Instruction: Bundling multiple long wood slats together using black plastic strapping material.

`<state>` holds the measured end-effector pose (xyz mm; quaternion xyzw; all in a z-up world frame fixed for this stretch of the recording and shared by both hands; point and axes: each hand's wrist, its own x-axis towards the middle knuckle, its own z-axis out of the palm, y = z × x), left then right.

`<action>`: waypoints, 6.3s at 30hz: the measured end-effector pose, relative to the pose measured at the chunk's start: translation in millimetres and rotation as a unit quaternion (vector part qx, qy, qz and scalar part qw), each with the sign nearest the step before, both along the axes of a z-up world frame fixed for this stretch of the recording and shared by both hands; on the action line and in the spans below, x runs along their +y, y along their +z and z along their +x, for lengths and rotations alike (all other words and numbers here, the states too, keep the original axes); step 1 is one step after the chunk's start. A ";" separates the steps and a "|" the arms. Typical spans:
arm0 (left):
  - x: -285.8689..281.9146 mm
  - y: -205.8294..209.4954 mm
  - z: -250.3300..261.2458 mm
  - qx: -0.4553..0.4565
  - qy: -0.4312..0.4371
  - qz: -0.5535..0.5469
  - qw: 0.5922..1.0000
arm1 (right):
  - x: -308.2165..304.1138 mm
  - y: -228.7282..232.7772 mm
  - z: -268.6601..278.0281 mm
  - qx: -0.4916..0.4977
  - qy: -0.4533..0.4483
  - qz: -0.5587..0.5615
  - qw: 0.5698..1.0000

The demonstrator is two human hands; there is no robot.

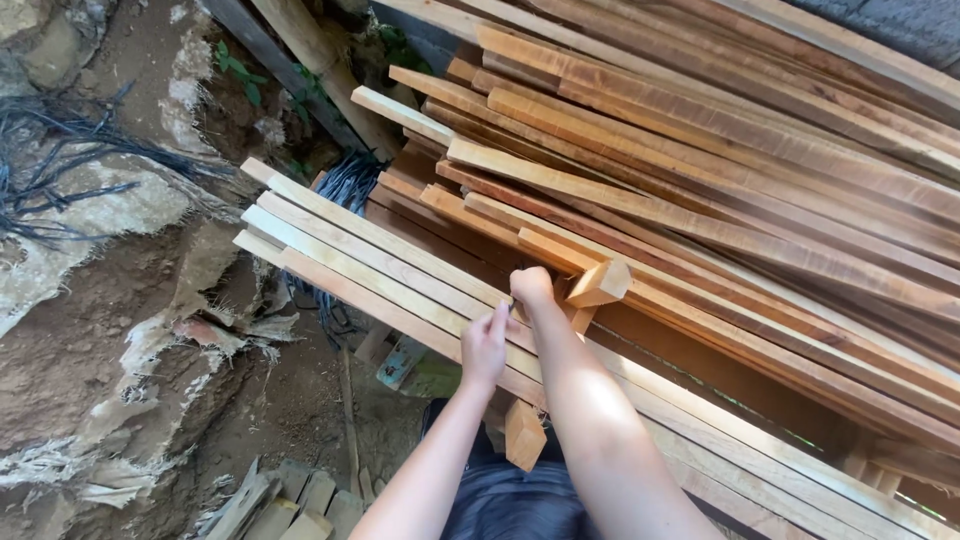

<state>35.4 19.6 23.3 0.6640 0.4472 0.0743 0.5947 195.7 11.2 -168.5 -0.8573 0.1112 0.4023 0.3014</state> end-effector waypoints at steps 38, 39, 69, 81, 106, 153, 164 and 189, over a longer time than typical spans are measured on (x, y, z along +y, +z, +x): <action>51.2 -36.4 21.3 0.110 -0.220 0.044 0.968 | 2.3 -53.5 9.7 0.125 -0.302 0.175 0.929; 50.6 -32.2 22.1 0.101 -0.221 0.047 0.969 | 2.3 -57.9 10.0 0.127 -0.314 0.180 0.924; 26.8 -29.7 11.5 0.153 -0.179 0.121 0.964 | -52.0 38.7 -16.6 0.074 0.053 0.139 0.986; 23.8 -34.8 12.9 0.204 -0.166 0.099 0.960 | -42.0 71.5 -15.7 -0.030 0.121 0.156 0.980; 21.4 39.3 -2.2 0.010 0.156 -0.095 0.983 | -14.2 59.1 -5.5 0.123 -0.154 0.283 0.939; 76.5 -11.9 133.8 0.064 -0.116 0.101 0.986 | -60.4 97.8 -15.2 0.013 0.073 0.374 0.925; 87.5 10.0 114.8 0.034 -0.158 0.001 0.987 | -55.4 105.9 -11.8 -0.047 0.199 0.339 0.918; 91.1 8.6 57.2 0.216 -0.440 0.267 0.830 | -55.9 106.8 -4.8 0.036 0.122 0.390 0.912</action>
